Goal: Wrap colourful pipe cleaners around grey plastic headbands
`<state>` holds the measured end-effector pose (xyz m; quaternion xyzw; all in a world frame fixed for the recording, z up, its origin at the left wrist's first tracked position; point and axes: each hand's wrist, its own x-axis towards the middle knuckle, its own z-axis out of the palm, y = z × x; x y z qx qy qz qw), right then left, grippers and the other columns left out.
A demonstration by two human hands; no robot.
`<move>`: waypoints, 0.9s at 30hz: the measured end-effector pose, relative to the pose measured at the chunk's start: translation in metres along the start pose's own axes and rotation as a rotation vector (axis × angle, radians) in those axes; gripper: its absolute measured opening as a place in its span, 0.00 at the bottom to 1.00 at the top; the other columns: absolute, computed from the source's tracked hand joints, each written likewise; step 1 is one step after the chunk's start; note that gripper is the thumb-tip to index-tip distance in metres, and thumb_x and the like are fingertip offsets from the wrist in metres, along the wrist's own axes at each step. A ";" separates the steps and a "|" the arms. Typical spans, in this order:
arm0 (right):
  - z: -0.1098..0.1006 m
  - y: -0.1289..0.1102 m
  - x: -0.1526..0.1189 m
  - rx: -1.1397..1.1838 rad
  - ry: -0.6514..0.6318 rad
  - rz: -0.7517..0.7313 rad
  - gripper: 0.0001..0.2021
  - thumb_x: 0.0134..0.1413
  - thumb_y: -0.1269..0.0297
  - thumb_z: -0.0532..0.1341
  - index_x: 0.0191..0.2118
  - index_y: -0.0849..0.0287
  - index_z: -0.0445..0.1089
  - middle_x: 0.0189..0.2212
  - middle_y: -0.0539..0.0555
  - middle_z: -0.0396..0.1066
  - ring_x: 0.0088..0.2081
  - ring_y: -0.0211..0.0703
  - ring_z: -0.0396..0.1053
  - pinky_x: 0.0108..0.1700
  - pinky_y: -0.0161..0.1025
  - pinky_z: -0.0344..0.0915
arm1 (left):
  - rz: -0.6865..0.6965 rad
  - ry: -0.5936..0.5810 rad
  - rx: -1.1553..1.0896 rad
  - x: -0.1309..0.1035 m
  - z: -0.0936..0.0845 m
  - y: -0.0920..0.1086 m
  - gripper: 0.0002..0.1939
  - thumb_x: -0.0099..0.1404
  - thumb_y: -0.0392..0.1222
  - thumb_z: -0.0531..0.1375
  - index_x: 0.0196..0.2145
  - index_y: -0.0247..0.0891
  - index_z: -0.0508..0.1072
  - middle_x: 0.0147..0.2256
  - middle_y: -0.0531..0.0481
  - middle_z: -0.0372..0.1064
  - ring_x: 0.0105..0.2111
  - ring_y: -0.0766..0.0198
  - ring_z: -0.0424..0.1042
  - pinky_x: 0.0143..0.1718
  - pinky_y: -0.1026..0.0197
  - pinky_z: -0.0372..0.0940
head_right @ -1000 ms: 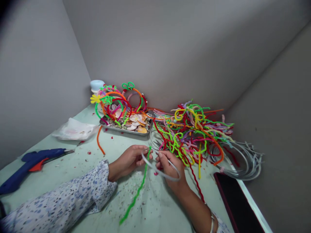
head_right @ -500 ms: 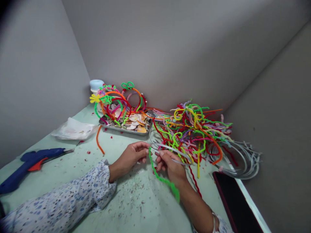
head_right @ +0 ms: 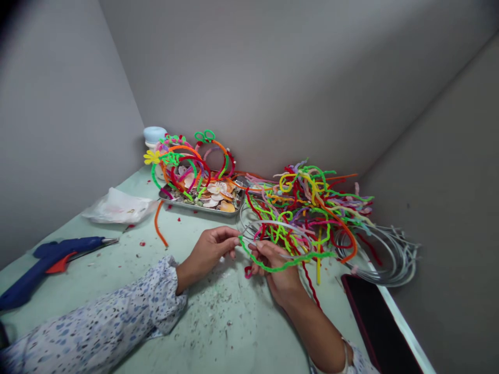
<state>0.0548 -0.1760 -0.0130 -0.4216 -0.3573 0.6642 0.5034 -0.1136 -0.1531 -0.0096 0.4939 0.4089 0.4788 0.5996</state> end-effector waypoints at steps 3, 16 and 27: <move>0.001 0.000 -0.001 -0.017 0.009 0.006 0.12 0.42 0.57 0.68 0.26 0.61 0.71 0.18 0.48 0.68 0.17 0.33 0.62 0.20 0.32 0.62 | 0.017 0.011 0.016 0.000 0.000 -0.002 0.10 0.54 0.41 0.64 0.32 0.32 0.75 0.24 0.53 0.70 0.19 0.72 0.65 0.22 0.67 0.60; 0.004 0.005 -0.003 -0.031 -0.018 0.017 0.12 0.44 0.58 0.67 0.30 0.61 0.72 0.22 0.48 0.68 0.19 0.33 0.65 0.22 0.32 0.60 | 0.084 0.065 0.072 -0.005 0.002 -0.006 0.09 0.58 0.42 0.61 0.34 0.34 0.73 0.27 0.54 0.70 0.20 0.72 0.65 0.24 0.68 0.61; 0.009 0.002 -0.007 0.057 0.023 0.044 0.10 0.41 0.60 0.68 0.26 0.61 0.71 0.20 0.48 0.68 0.18 0.32 0.63 0.19 0.30 0.57 | 0.121 0.092 0.108 -0.006 0.003 -0.009 0.11 0.58 0.43 0.62 0.37 0.35 0.75 0.29 0.51 0.72 0.22 0.70 0.66 0.27 0.66 0.64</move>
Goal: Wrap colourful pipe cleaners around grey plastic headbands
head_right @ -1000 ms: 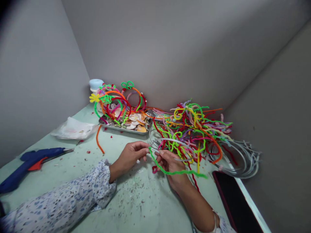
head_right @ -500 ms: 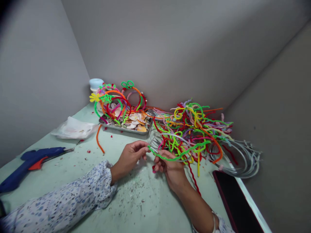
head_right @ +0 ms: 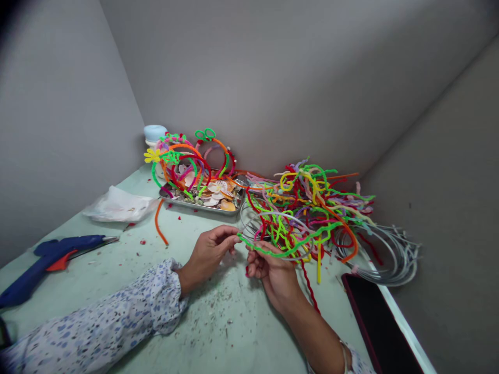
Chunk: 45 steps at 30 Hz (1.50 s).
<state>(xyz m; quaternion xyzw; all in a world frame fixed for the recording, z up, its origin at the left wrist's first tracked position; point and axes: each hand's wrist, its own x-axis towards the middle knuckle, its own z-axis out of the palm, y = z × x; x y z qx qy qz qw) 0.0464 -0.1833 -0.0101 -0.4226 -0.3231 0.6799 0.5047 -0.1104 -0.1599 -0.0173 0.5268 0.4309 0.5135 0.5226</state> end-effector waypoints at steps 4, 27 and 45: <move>-0.002 0.001 0.001 0.017 -0.031 0.007 0.09 0.43 0.60 0.67 0.29 0.61 0.74 0.21 0.48 0.69 0.18 0.31 0.63 0.20 0.29 0.58 | 0.014 -0.001 0.017 -0.001 0.000 0.000 0.11 0.58 0.43 0.62 0.37 0.35 0.75 0.30 0.51 0.72 0.23 0.70 0.66 0.27 0.66 0.64; -0.008 0.008 0.005 -0.259 -0.041 -0.145 0.14 0.52 0.53 0.62 0.31 0.62 0.72 0.23 0.49 0.69 0.20 0.33 0.67 0.22 0.31 0.58 | -0.078 -0.029 -0.059 0.001 -0.001 0.011 0.08 0.54 0.39 0.64 0.31 0.32 0.73 0.25 0.52 0.70 0.21 0.71 0.66 0.24 0.68 0.62; -0.010 0.010 0.004 -0.464 -0.005 -0.207 0.17 0.52 0.50 0.61 0.28 0.61 0.70 0.20 0.50 0.70 0.21 0.36 0.66 0.25 0.34 0.59 | -0.175 -0.047 -0.147 0.002 -0.001 0.005 0.08 0.53 0.40 0.65 0.29 0.33 0.72 0.24 0.53 0.69 0.20 0.72 0.65 0.24 0.67 0.58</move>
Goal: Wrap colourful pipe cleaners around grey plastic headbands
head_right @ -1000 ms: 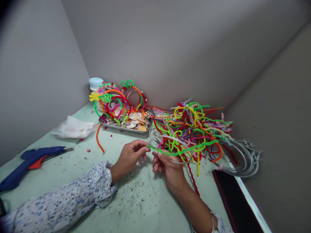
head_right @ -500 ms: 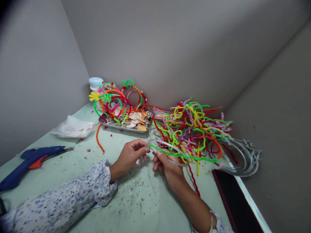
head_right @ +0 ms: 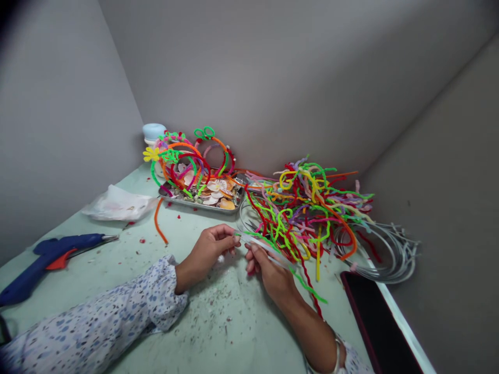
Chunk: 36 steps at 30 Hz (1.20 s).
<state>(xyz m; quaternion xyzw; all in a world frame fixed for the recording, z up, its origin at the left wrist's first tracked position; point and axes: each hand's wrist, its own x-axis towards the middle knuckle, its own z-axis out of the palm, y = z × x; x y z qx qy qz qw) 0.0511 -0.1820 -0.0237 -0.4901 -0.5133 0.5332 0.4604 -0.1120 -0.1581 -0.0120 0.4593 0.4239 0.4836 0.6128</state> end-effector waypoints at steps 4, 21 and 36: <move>0.000 -0.001 0.000 -0.020 -0.019 -0.017 0.16 0.54 0.51 0.60 0.29 0.60 0.69 0.19 0.49 0.68 0.21 0.35 0.65 0.25 0.34 0.59 | -0.009 0.002 0.001 -0.001 0.001 -0.001 0.08 0.53 0.40 0.64 0.29 0.33 0.71 0.23 0.53 0.68 0.20 0.71 0.65 0.23 0.67 0.57; 0.009 -0.005 -0.001 0.097 0.038 0.053 0.19 0.45 0.47 0.64 0.31 0.60 0.70 0.22 0.48 0.68 0.20 0.35 0.64 0.23 0.33 0.62 | -0.078 0.071 -0.061 -0.004 0.009 -0.003 0.05 0.52 0.37 0.60 0.28 0.34 0.69 0.19 0.56 0.65 0.17 0.73 0.61 0.20 0.68 0.54; 0.007 0.002 -0.004 -0.032 0.034 -0.060 0.14 0.55 0.52 0.59 0.31 0.59 0.68 0.21 0.49 0.67 0.21 0.36 0.63 0.24 0.35 0.62 | -0.085 0.089 -0.076 -0.010 0.012 0.003 0.09 0.52 0.42 0.63 0.26 0.34 0.68 0.18 0.56 0.62 0.17 0.73 0.58 0.20 0.68 0.51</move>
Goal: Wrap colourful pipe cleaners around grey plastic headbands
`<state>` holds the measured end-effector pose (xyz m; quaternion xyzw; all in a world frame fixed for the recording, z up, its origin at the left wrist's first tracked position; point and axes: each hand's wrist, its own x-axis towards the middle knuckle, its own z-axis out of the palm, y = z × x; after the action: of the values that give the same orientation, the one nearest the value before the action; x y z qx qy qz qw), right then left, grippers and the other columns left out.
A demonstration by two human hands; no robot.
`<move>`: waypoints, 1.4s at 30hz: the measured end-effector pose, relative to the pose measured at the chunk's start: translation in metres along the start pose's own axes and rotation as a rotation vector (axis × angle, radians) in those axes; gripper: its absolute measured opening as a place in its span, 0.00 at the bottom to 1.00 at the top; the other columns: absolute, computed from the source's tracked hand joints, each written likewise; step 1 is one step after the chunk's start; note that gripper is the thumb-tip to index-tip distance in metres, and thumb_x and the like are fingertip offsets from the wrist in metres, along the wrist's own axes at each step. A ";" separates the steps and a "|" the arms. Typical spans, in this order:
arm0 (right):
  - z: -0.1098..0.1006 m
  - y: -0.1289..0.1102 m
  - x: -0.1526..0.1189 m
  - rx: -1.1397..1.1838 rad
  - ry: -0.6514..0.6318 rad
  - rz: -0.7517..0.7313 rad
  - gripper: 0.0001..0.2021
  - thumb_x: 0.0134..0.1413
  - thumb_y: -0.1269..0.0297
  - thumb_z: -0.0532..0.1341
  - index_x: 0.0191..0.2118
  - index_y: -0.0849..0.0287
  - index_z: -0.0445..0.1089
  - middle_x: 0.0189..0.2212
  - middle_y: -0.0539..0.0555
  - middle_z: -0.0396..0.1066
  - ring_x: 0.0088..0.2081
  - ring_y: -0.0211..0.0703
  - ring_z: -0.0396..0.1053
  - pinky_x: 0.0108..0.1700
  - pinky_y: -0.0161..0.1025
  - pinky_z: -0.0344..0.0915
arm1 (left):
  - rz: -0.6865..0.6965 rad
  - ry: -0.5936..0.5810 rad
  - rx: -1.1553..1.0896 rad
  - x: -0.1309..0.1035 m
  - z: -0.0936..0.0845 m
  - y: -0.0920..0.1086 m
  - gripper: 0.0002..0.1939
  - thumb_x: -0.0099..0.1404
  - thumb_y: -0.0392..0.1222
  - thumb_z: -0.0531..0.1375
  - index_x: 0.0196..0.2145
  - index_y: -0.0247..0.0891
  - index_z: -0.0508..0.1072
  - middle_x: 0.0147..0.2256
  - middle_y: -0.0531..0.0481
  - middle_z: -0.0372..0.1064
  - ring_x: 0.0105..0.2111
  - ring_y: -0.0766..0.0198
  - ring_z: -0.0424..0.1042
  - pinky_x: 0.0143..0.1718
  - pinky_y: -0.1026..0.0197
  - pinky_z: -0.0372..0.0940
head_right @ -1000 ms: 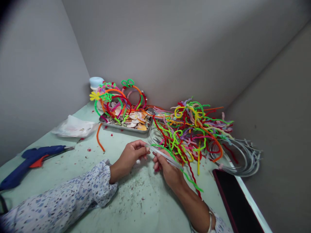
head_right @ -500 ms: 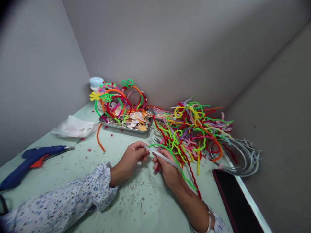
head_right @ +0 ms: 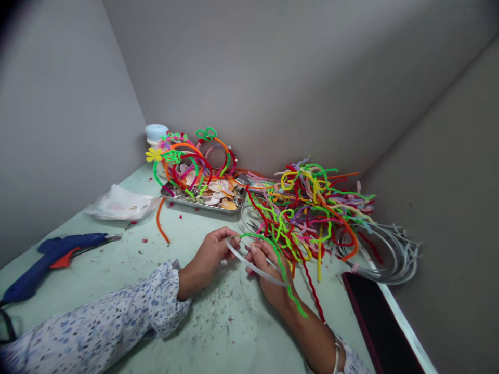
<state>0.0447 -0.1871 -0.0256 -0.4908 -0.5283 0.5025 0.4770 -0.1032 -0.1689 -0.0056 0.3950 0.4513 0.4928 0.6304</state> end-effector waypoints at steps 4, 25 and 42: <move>-0.001 0.000 0.000 -0.156 0.009 -0.066 0.15 0.58 0.52 0.56 0.31 0.58 0.70 0.20 0.49 0.66 0.21 0.38 0.64 0.25 0.36 0.63 | -0.017 0.008 -0.016 0.000 0.000 0.000 0.10 0.51 0.43 0.63 0.25 0.34 0.68 0.19 0.55 0.62 0.17 0.73 0.58 0.20 0.68 0.52; -0.002 0.007 -0.004 -0.033 0.008 -0.088 0.15 0.56 0.56 0.58 0.47 0.54 0.69 0.27 0.49 0.69 0.24 0.38 0.66 0.26 0.37 0.67 | -0.098 -0.046 -0.047 0.004 -0.002 -0.005 0.08 0.51 0.41 0.63 0.27 0.34 0.71 0.21 0.53 0.65 0.18 0.72 0.61 0.21 0.68 0.54; 0.001 -0.007 -0.002 0.085 0.042 -0.049 0.16 0.50 0.56 0.61 0.44 0.57 0.69 0.25 0.49 0.68 0.22 0.37 0.65 0.23 0.35 0.66 | -0.026 -0.206 -0.043 0.009 -0.005 -0.011 0.11 0.54 0.45 0.63 0.28 0.32 0.71 0.26 0.50 0.69 0.20 0.72 0.64 0.23 0.67 0.56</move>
<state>0.0440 -0.1892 -0.0183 -0.4674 -0.5084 0.5023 0.5204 -0.1045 -0.1623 -0.0195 0.4242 0.3787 0.4509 0.6880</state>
